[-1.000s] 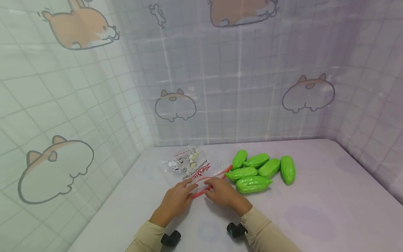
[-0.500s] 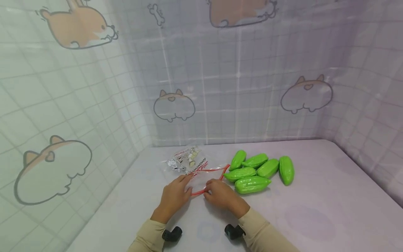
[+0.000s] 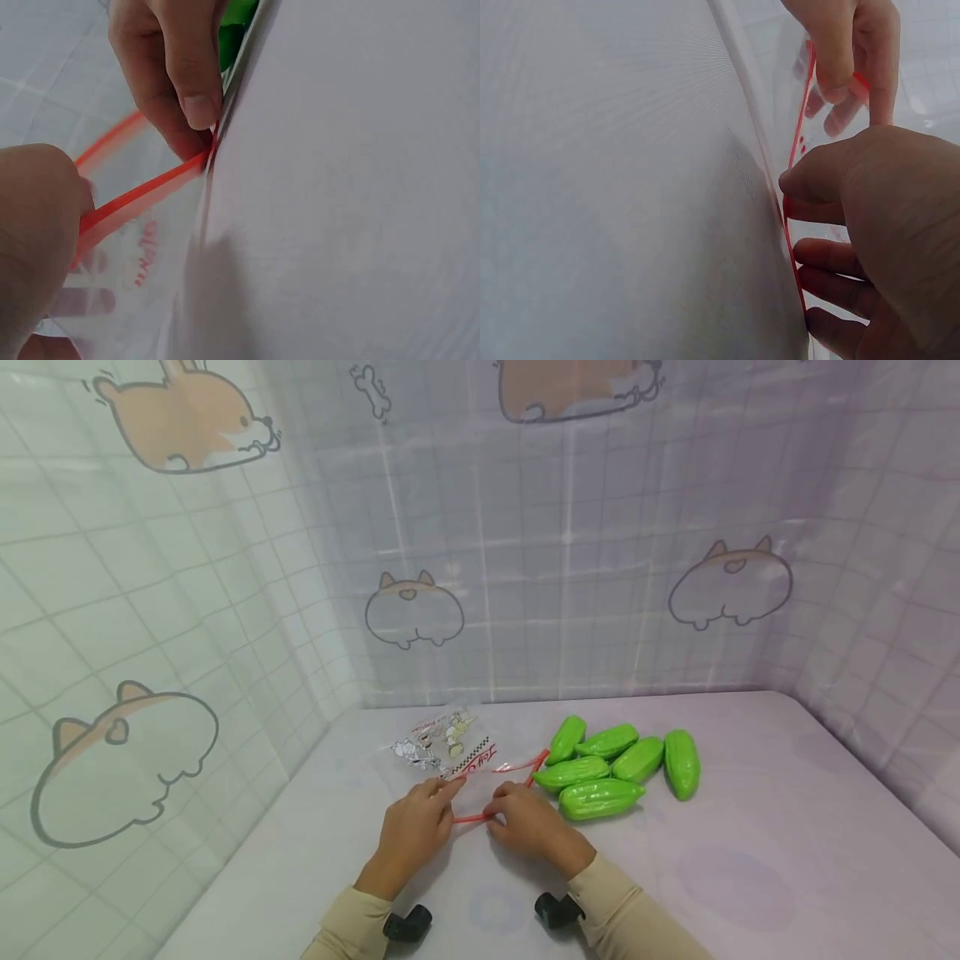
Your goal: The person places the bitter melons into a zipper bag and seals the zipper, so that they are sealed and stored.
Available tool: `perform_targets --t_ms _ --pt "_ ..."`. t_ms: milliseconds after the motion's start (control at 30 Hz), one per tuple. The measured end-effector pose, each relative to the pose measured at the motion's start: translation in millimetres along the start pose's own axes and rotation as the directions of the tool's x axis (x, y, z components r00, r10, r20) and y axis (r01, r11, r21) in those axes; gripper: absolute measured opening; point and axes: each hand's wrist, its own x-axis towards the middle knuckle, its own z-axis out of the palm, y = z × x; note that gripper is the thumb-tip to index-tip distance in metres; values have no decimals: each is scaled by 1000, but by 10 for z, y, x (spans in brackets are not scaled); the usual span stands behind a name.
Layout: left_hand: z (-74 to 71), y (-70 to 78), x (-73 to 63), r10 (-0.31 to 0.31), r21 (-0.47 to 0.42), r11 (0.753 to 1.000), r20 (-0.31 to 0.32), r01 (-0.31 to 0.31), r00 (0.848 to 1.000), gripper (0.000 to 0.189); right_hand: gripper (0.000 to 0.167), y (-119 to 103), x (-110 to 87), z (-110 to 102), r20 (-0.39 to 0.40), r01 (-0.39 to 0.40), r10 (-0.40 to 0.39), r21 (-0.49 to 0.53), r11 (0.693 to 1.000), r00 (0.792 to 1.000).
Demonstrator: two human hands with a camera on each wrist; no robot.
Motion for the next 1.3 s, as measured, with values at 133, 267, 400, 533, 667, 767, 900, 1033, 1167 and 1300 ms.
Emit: perform_targets --t_ms 133,267,400,533,667,767,900,1033,1167,1300 --pt "-29 12 -17 -17 0 1000 12 17 1000 19 16 -11 -23 5 -8 -1 1 -5 1000 1000" --pt "-41 3 -20 -35 10 999 -17 35 999 18 15 -23 -35 -14 -14 -13 13 9 1000 1000" --pt "-43 -11 -27 -49 -19 999 -21 48 999 29 15 -21 -36 -34 -4 -33 33 27 999 999" --pt "-46 -33 -55 -96 -91 991 37 99 995 39 15 -7 -37 -31 9 -40 40 38 998 999" --pt "-50 -66 -78 -131 -123 982 95 142 987 44 15 -14 -33 -35 11 -49 49 54 997 999" --pt "-34 -84 -91 -126 -135 981 107 140 986 44 16 -21 -32 -36 20 -65 64 67 996 998" --pt "5 -94 -101 -89 -175 979 89 103 992 44 16 -14 -42 -27 28 -95 92 89 992 995" --pt "29 -115 -87 -37 -204 978 64 49 997 45 17 16 -49 -23 9 -95 94 92 991 995" --pt "-10 -149 -86 -36 -202 978 86 53 996 45 18 17 -32 -20 14 -93 92 100 991 996" --pt "-34 -175 -96 -32 -235 970 146 66 989 47 17 11 -35 -27 28 -104 101 106 989 994"
